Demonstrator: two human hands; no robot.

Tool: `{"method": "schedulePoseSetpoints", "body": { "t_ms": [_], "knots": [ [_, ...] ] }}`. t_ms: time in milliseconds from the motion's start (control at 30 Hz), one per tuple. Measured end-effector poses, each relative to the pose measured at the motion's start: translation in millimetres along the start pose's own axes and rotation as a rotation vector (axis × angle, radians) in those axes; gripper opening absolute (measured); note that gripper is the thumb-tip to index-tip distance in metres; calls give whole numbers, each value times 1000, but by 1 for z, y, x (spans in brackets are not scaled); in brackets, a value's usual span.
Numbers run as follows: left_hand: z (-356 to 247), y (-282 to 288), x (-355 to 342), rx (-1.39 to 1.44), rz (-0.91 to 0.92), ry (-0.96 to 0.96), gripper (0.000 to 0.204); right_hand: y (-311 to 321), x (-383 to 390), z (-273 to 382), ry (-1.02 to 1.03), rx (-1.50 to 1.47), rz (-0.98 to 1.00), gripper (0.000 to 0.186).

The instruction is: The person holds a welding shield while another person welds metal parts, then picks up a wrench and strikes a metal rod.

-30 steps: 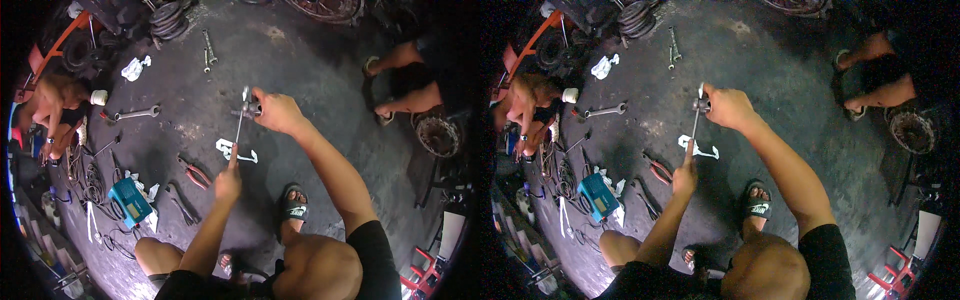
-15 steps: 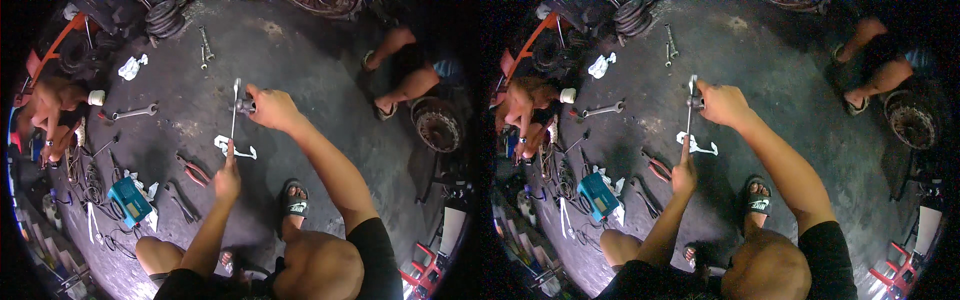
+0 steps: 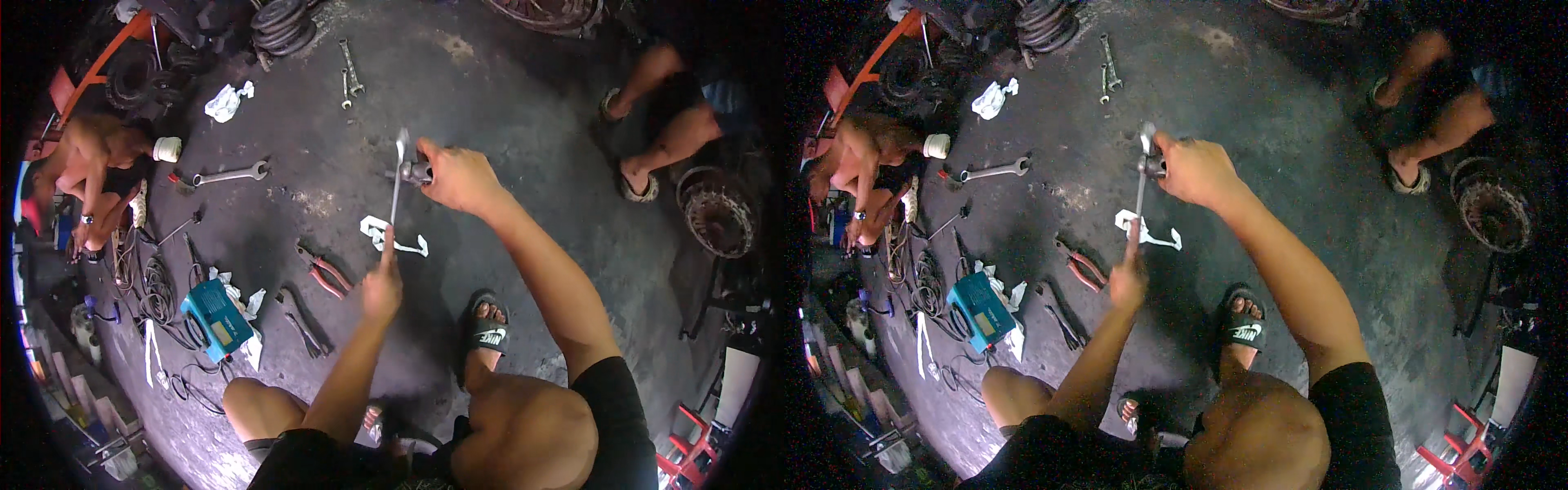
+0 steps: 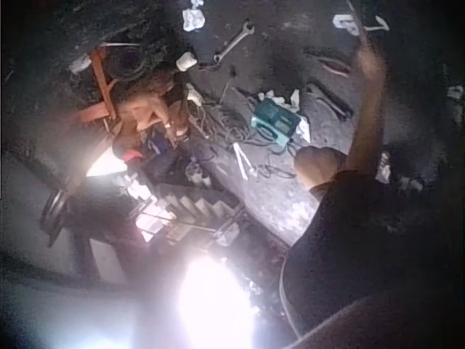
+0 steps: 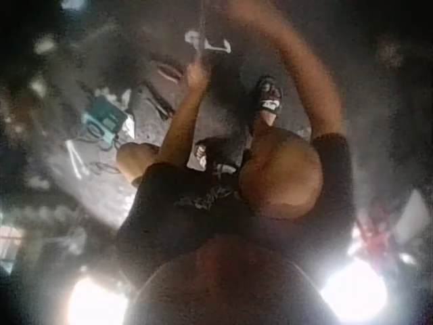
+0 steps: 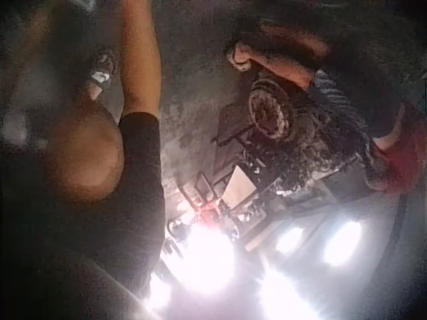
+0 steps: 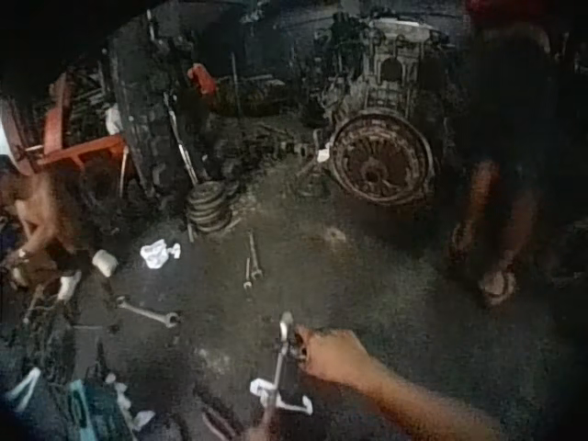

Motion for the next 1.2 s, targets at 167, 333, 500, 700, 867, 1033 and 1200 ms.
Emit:
{"method": "schedulePoseSetpoints", "body": {
  "t_ms": [167, 333, 500, 700, 867, 1033, 1200],
  "knots": [
    [7, 13, -11, -154, 317, 102, 65, 6, 4, 7, 0, 4, 2, 39],
    [-4, 27, -12, 10, 1, 33, 64, 4, 0, 5, 18, 0, -35, 42],
    [1, 6, -8, -16, 88, 76, 64, 7, 0, 5, 8, 1, 15, 43],
    [0, 25, -19, -118, 207, 56, 64, 11, -1, 7, -3, 3, 27, 41],
    [-9, 17, -8, -1, -121, -23, 66, 5, -3, 1, -18, 14, 20, 41],
    [3, 10, -16, -72, 219, 147, 62, 10, -3, 6, -26, 46, -15, 39],
    [-1, 32, -11, -49, 79, 38, 63, 5, -7, 1, 0, 7, -8, 38]
  ]
}}
Point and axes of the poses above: each hand's wrist, its own x-axis away from the middle knuckle, its own y-axis out of the back of the hand, z = x × y, the point moved 1 cm from there along -x, towards the middle knuckle, and after that the axes turned 12 degrees about -y, right-handed, at the moved point
